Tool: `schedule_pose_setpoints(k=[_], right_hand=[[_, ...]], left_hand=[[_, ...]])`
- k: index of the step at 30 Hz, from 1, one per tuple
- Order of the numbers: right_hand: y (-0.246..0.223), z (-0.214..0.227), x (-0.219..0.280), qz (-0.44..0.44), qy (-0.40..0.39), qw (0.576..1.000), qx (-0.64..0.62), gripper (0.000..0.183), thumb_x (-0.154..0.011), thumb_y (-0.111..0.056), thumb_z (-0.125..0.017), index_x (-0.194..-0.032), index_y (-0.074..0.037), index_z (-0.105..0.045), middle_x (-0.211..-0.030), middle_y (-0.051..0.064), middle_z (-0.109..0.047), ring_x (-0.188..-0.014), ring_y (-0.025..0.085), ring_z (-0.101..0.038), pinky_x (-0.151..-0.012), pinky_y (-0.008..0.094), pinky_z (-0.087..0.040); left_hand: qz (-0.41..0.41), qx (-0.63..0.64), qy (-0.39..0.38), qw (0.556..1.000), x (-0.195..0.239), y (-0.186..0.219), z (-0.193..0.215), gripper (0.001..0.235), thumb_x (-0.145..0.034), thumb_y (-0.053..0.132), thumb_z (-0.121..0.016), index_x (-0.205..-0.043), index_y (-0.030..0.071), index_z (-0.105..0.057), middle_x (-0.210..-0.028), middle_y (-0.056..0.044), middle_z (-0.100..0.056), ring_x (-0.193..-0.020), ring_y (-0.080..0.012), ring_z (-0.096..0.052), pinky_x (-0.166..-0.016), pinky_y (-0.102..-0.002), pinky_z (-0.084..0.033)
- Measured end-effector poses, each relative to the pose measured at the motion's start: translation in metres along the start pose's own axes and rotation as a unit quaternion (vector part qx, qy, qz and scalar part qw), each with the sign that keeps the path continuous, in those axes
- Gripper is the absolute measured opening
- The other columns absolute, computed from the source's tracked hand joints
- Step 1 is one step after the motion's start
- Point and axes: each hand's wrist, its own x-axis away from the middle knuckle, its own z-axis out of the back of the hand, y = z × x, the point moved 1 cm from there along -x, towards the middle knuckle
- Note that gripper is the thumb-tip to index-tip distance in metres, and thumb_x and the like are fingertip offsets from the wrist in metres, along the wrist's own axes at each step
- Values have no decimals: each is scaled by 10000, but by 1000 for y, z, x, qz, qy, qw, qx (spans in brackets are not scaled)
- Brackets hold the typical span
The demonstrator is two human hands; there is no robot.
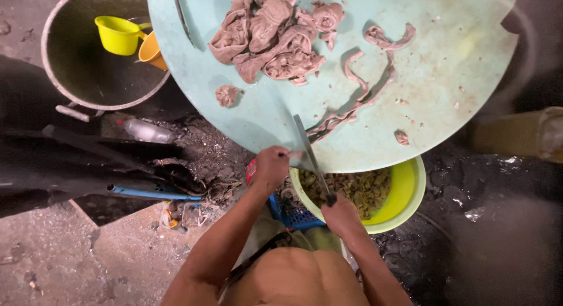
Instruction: The person cuts pieces of meat on a circular surface using a cleaver and places the cut pieces into a pot.
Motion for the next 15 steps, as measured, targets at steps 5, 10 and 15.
schedule_pose_setpoints(k=[5, 10, 15], right_hand=[[-5, 11, -3, 20, -27, 997, -64, 354, -798, -309, -645, -1012, -37, -717, -943, 270, -730, -954, 461, -698, -861, 526, -531], [17, 16, 17, 32, 47, 995, -83, 388, -820, -335, -663, -959, 26, -687, -892, 286, -703, -918, 463, -687, -845, 523, -530], [36, 22, 18, -27, 94, 987, -125, 401, -819, -342, -641, -984, 23, -661, -856, 296, -708, -869, 461, -718, -831, 515, -549]], left_hand=[[-9, -68, -123, 990, 52, -8, 24, 148, -818, 91, -595, -814, 28, -729, -823, -249, -693, -788, -404, -713, -729, -470, -559], [58, -144, -192, 969, 77, -4, 17, 188, -809, 139, -693, -957, 26, -721, -950, -265, -694, -920, -447, -661, -833, -533, -531], [-181, -135, -103, 969, 56, 58, 12, 386, -893, 176, -720, -1232, 26, -610, -1066, -201, -630, -983, -434, -614, -831, -533, -507]])
